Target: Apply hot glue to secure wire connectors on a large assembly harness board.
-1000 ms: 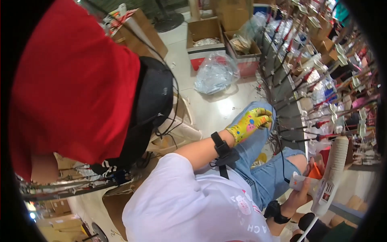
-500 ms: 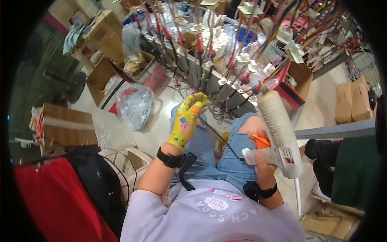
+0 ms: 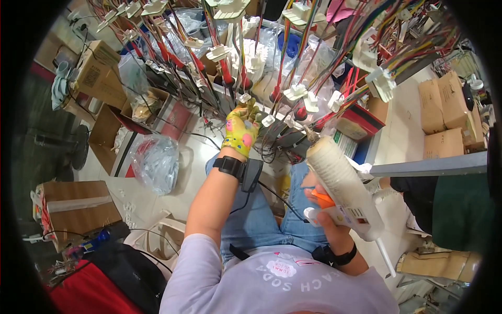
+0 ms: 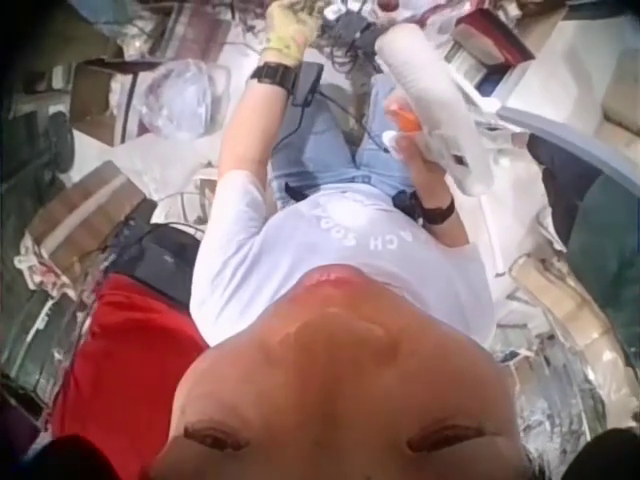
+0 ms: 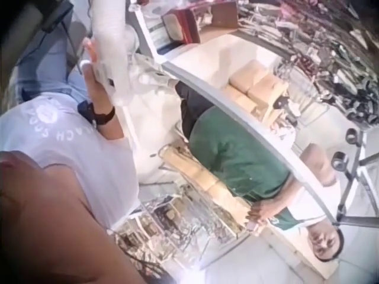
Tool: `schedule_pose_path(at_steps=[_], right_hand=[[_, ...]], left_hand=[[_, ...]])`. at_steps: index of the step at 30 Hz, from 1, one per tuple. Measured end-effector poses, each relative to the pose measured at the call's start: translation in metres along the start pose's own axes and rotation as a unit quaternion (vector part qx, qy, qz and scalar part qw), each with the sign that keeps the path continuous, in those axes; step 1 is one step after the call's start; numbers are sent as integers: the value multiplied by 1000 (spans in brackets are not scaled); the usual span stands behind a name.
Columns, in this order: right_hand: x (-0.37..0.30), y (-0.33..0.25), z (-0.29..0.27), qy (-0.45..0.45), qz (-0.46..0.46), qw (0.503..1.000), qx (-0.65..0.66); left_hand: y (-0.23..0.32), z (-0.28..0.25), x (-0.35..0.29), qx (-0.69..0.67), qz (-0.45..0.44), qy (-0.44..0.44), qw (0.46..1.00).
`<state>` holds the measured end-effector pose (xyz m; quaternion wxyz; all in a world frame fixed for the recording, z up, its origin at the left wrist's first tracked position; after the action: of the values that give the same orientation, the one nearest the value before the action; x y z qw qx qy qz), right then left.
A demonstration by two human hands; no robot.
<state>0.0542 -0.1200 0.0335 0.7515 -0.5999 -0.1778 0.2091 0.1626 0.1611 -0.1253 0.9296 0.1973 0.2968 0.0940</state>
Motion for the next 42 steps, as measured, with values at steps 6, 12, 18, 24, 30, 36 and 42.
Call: schedule_pose_path(at_steps=[6,12,18,24,30,36,42], right_hand=[[8,-1,7,-68,-28,996,49],[10,0,7,-61,1,998,15],[7,-3,7,-67,-6,998,-10],[0,-2,6,-80,-33,996,5],[-9,7,1,-57,19,998,27],[-11,-3,-2,-60,-9,998,29],[-10,-16,1,-55,-26,997,37]], left_hand=[[5,8,-8,-104,2,-81,991],[-2,-6,-17,-94,-42,-59,993],[-1,-5,-56,-103,-47,-64,992],[1,-6,-105,45,90,-46,994],[-10,3,-139,84,138,-89,983],[-7,22,-175,95,159,-160,970],[-2,30,-199,104,220,-165,956]])
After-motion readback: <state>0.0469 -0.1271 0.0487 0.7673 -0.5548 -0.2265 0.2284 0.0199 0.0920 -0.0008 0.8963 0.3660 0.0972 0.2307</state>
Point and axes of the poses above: each hand's wrist, its own x-axis towards the middle knuckle, its own z-axis out of the palm, y = z × x, the point moved 5 cm from there along x, towards the middle knuckle, and after that the axes turned 8 degrees about x, right-handed, at the moved point
